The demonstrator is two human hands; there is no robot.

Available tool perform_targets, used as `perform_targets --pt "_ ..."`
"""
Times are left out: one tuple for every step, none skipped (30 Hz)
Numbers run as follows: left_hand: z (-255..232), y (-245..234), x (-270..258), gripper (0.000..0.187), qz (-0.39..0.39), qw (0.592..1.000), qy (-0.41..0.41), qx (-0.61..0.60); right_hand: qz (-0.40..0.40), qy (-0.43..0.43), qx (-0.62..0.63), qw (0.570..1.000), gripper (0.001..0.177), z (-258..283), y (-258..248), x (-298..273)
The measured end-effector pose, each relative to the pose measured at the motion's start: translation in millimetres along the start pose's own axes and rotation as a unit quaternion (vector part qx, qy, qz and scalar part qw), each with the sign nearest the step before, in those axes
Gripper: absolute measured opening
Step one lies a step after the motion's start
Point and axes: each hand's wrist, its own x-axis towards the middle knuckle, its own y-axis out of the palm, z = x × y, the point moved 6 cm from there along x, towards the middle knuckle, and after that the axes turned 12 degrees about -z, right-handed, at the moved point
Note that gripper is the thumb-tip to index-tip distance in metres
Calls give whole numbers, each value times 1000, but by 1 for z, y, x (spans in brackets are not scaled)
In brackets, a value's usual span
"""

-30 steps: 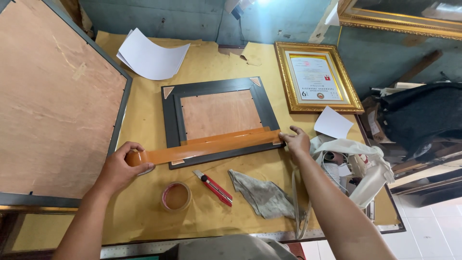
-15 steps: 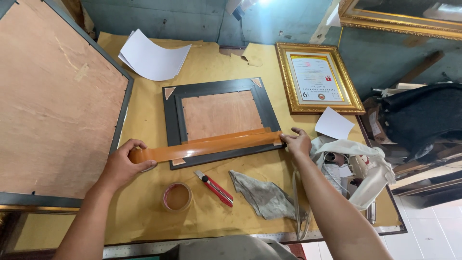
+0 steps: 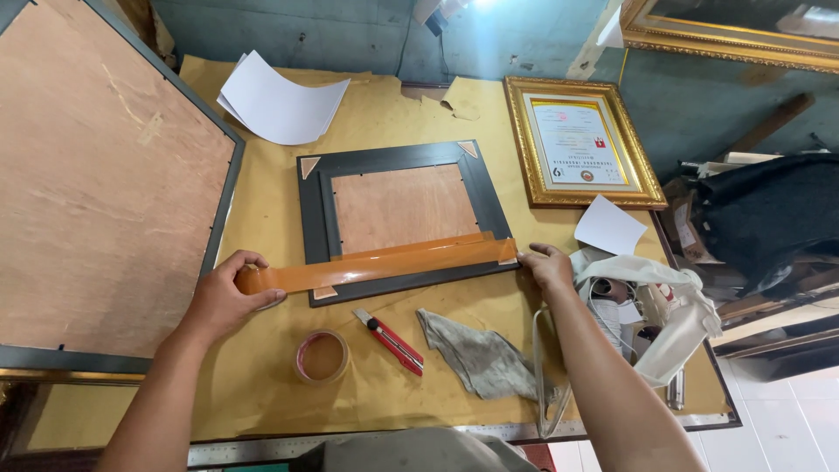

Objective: The person is sealing the back of a picture frame by applying adhesive tape along the edges where the backing meets the frame.

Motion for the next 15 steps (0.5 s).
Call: perform_targets --pt "-1 1 -1 49 0 1000 0 0 1 0 0 1000 49 0 1 3" --pt "-3 1 -1 49 0 1000 0 -3 -10 -18 -63 998 46 2 2 6" --pt "-4 1 -1 49 1 1000 1 -7 -21 -36 -125 991 44 3 3 9" --pt "-6 0 -1 49 0 1000 0 -7 -20 -36 -125 991 44 9 4 4" --pt "-7 -1 -2 48 1 1000 3 -6 -30 -46 -153 987 45 15 3 -1" --pt "-9 -1 -3 48 2 1000 6 -5 -40 -56 -182 981 48 22 3 -6" --pt "-8 -2 -2 48 0 1000 4 -4 -38 -57 -183 981 48 23 3 -7" --pt "-9 -2 -2 48 4 1000 10 -3 -45 -61 -204 976 47 26 2 -6" --pt "-9 -1 -1 49 7 1000 16 -2 -51 -64 -226 971 46 28 2 -6" --pt "-9 -2 -3 49 5 1000 12 -1 -48 -66 -227 970 46 22 5 2" --pt "-11 -3 -4 48 6 1000 21 -5 -53 -65 -238 968 46 15 7 10" --pt "-12 -3 -4 48 6 999 30 -10 -59 -67 -247 965 45 10 11 19" --pt "-8 0 0 48 2 1000 27 -10 -55 -70 -248 965 45 10 11 21" --pt "-5 1 2 48 1 999 42 9 -52 -72 -240 967 47 9 12 20" --pt "-2 3 4 47 1 998 57 28 -49 -75 -231 969 49 8 13 20"
